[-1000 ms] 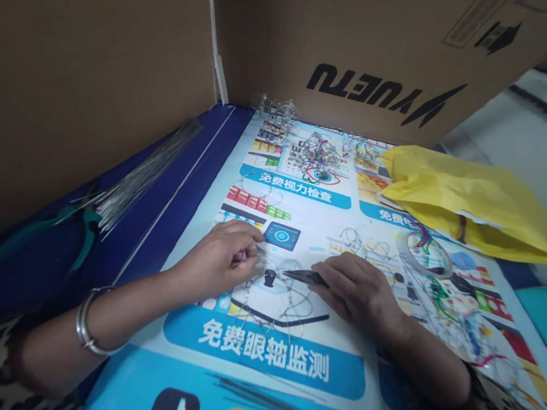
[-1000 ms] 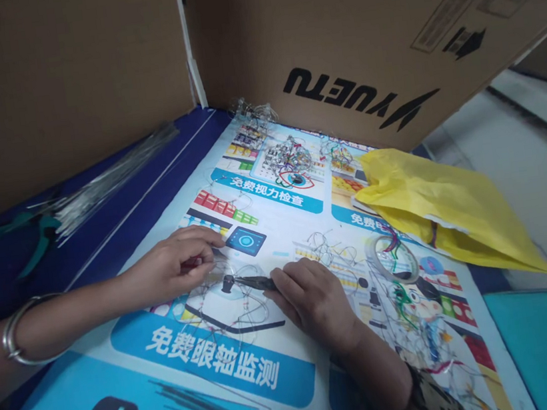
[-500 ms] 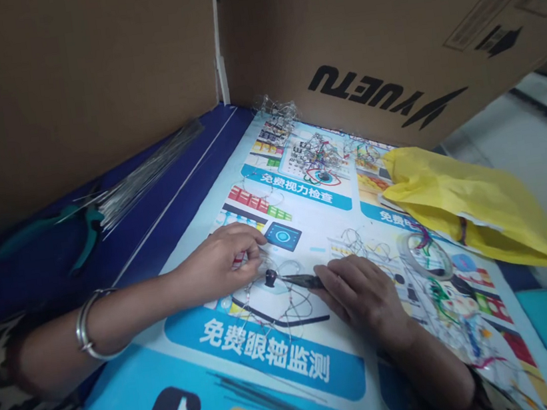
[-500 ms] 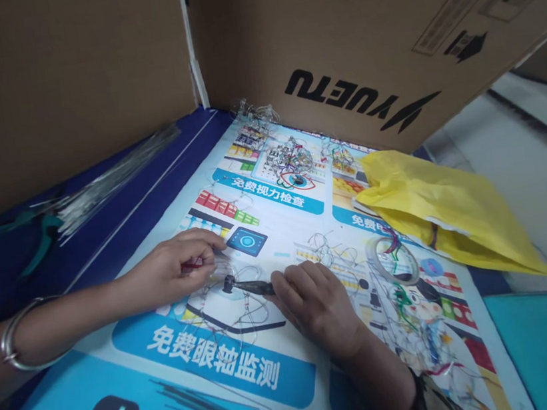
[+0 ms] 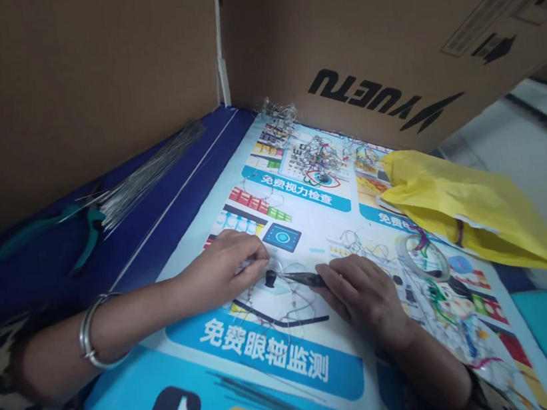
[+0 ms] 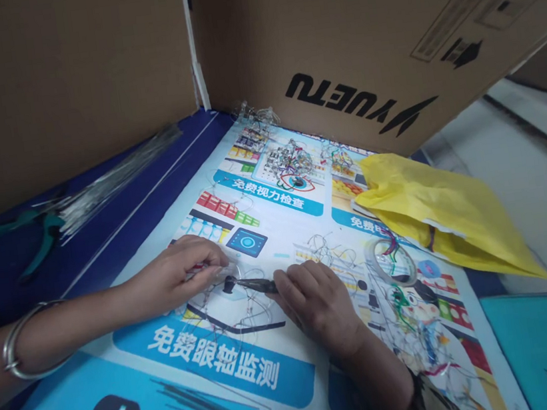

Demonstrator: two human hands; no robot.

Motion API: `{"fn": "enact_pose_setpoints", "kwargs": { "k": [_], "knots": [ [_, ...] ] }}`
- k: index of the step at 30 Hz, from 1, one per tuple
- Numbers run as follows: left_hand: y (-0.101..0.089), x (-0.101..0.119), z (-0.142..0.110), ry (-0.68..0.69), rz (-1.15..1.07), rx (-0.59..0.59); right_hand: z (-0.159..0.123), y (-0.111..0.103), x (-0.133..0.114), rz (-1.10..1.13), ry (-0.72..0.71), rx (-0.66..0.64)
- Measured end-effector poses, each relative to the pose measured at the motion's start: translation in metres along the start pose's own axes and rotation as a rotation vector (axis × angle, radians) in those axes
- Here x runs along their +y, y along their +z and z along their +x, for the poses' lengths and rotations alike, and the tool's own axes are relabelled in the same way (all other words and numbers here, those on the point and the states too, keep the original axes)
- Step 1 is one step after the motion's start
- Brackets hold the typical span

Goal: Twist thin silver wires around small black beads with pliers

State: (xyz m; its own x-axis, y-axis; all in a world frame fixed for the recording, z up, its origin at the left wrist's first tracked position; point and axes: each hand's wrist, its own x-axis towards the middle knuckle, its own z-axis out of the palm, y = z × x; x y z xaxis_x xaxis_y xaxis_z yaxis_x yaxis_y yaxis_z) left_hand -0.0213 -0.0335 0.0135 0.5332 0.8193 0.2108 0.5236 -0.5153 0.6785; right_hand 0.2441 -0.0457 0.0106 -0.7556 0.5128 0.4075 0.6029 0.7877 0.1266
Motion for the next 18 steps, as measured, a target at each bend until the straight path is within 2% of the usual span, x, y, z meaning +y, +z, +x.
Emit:
{"fn": "enact_pose_setpoints", "kwargs": {
  "k": [10,18],
  "knots": [
    [0.0031,-0.0001,-0.0016,0.094,0.24,-0.044,-0.0016,-0.0005,0.0024,0.011,0.001,-0.028],
    [0.0038,0.0019,-0.0025,0.146,0.301,0.002,-0.0012,-0.0015,0.0039,-0.05,-0.015,-0.012]
  ]
}}
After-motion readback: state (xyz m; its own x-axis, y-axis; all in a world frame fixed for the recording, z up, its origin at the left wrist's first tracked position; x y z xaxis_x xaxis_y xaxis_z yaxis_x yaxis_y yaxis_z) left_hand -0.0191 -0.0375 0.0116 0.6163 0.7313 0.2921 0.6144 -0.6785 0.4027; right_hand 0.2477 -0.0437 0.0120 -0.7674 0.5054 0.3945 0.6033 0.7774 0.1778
